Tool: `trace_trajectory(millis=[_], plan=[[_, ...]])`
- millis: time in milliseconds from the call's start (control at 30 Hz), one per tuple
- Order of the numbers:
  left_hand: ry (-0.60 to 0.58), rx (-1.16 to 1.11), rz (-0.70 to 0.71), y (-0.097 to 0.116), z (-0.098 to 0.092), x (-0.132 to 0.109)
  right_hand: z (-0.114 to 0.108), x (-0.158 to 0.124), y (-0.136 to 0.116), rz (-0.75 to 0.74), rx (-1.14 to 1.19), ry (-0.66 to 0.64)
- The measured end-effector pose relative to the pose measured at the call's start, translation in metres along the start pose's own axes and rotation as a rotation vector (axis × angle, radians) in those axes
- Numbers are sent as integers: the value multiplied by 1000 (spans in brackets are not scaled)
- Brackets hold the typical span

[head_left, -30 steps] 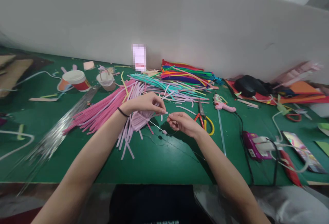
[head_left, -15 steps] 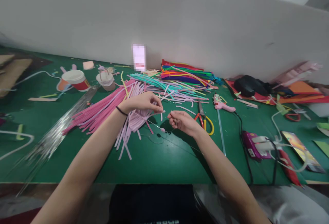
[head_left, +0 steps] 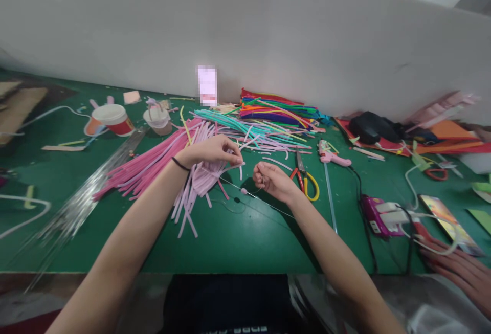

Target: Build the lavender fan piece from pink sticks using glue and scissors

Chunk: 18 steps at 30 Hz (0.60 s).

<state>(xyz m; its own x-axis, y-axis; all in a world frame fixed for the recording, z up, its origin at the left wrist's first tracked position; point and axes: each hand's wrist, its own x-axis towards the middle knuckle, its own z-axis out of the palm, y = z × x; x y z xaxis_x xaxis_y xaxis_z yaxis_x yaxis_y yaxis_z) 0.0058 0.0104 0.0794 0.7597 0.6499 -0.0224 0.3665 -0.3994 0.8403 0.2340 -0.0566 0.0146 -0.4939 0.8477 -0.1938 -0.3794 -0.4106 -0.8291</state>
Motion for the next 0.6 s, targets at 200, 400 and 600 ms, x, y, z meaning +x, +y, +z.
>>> trace_trajectory(millis=[200, 400, 600], plan=[[3, 8, 42, 1, -1, 0, 0, 2, 7, -35, 76, -27], [10, -5, 21, -2, -2, 0, -3, 0, 7, -16, 111, -94], [8, 19, 5, -9, -1, 3, -7, 2, 8, 9, 80, -73]])
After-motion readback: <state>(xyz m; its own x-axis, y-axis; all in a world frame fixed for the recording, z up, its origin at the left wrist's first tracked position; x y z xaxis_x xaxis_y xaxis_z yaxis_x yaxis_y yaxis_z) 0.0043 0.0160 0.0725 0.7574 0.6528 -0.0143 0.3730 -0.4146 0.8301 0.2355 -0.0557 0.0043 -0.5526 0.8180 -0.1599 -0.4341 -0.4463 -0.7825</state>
